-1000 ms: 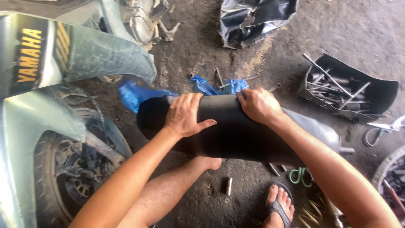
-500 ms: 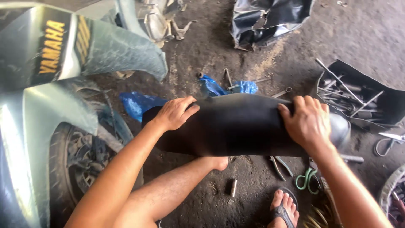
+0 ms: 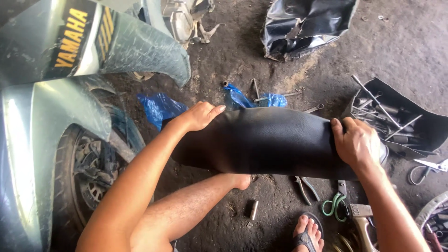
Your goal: Replacing the cover of a motorcycle seat using a pneumatic staple gun.
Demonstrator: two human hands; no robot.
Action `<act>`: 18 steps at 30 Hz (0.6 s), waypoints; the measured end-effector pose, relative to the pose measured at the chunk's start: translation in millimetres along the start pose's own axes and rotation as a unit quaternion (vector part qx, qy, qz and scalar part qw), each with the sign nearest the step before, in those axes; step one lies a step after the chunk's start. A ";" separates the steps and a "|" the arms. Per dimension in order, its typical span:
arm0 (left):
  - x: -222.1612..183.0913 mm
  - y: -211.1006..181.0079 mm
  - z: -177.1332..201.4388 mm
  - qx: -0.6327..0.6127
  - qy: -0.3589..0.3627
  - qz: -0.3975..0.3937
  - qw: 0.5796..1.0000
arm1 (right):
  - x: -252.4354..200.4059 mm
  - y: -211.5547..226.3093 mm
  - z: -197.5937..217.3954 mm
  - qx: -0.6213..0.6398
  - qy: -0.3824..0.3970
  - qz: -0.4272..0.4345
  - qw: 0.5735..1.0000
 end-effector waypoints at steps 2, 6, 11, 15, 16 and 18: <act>0.3 -0.1 2.0 -0.008 0.011 -0.003 1.000 | -1.1 -5.8 1.6 0.026 0.014 -0.008 1.000; 1.9 7.3 -0.4 -0.047 -0.028 -0.087 0.995 | -1.2 -31.3 4.0 0.070 -0.003 0.001 0.998; -5.0 26.4 -0.7 -0.023 -0.035 0.005 0.999 | -6.2 -31.8 27.2 0.061 -0.019 -0.006 0.998; -11.1 -1.1 14.8 -0.037 -0.126 -0.075 0.988 | -2.4 -24.7 36.9 0.110 0.005 0.031 0.993; -9.7 -24.8 20.5 -0.036 -0.123 -0.083 0.988 | -0.8 -23.7 39.5 0.108 0.001 0.024 0.994; -12.9 -73.4 36.1 0.060 -0.219 -0.136 0.964 | 1.3 -22.6 37.5 0.117 0.050 -0.009 0.992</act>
Point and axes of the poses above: each hand's wrist, its own x-axis towards the middle knuckle, its own z-axis out of the back of the hand, y = z × x, the point moved 4 cm from there along x, towards the middle knuckle, and after that the axes turned 4 degrees about -y, right-handed, at the moved point
